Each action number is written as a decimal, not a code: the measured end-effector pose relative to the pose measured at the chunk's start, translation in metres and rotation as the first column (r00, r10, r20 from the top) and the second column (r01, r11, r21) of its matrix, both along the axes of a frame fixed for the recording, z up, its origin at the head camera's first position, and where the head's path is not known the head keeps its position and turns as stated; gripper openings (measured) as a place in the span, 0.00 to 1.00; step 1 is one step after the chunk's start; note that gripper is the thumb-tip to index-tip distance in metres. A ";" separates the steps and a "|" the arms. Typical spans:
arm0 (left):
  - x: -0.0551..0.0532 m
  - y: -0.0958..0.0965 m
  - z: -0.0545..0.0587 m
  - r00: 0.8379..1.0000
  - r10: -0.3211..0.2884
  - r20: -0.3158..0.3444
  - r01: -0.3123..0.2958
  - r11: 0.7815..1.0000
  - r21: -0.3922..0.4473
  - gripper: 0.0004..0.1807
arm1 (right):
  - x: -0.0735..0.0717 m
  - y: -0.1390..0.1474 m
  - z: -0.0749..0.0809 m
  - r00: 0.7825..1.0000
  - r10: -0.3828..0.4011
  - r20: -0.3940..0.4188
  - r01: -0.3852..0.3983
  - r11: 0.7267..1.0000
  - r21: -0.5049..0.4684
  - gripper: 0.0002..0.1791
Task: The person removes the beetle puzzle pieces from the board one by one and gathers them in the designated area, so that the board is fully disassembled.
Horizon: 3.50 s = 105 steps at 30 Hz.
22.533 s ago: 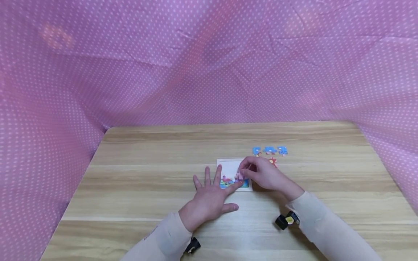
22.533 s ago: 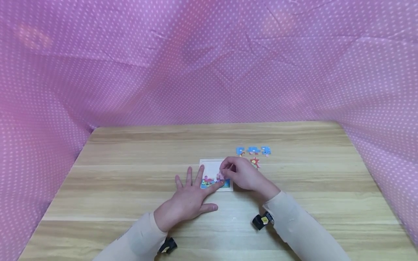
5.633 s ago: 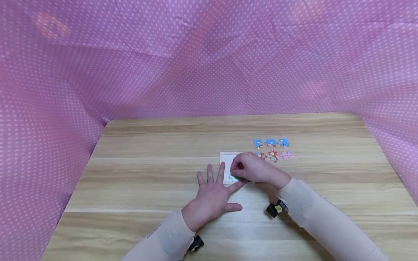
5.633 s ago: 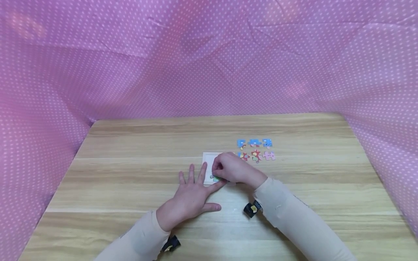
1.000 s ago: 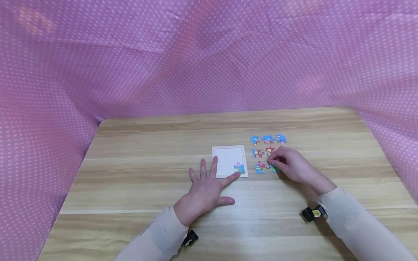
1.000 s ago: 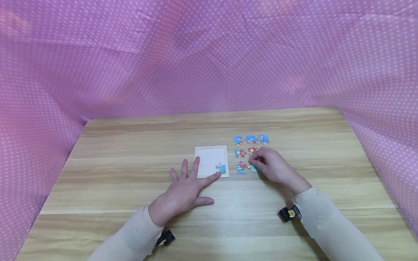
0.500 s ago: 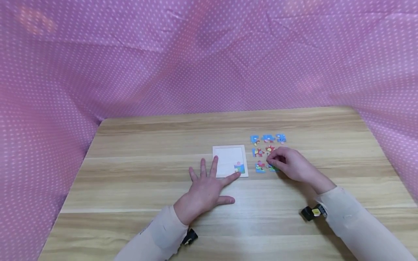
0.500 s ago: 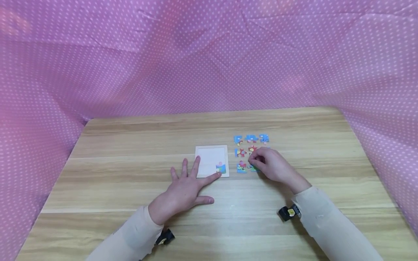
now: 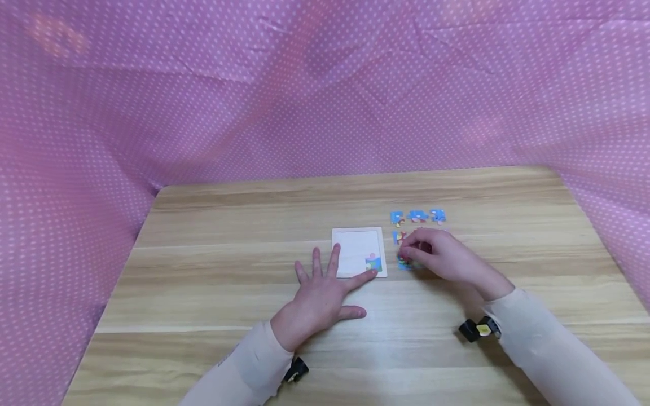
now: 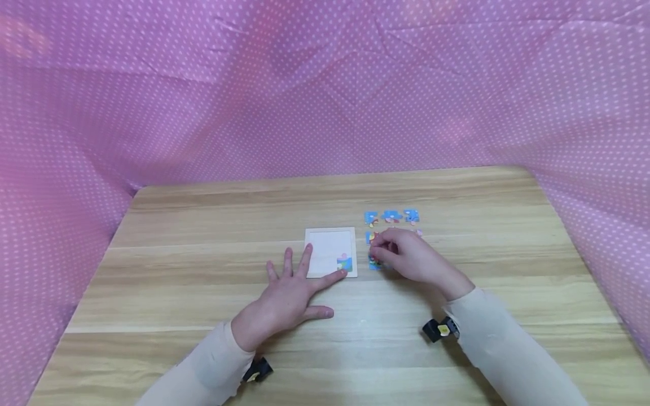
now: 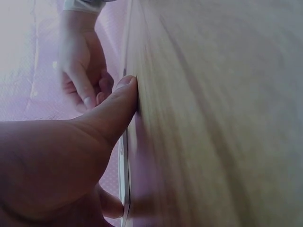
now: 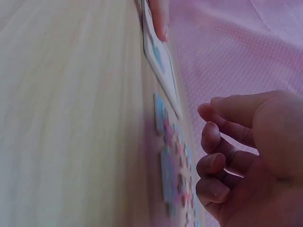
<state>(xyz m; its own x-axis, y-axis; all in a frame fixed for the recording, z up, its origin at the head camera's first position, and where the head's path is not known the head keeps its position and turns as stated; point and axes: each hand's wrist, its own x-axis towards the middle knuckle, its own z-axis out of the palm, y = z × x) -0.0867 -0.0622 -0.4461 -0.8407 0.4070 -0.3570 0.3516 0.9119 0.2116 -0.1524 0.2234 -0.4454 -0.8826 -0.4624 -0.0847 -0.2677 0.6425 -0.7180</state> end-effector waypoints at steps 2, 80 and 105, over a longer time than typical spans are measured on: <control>0.000 -0.001 0.000 1.000 -0.003 -0.001 0.003 1.000 0.012 0.43 | -0.001 -0.005 0.002 1.000 0.012 -0.010 -0.012 1.000 -0.002 0.06; 0.004 0.002 0.010 1.000 0.025 0.017 -0.024 0.999 -0.041 0.44 | -0.014 -0.071 0.005 0.996 0.076 -0.042 -0.070 0.988 0.136 0.04; 0.006 0.003 0.006 1.000 -0.001 -0.012 0.000 0.995 -0.095 0.45 | -0.007 -0.049 0.009 1.000 0.025 0.016 -0.025 0.999 -0.039 0.05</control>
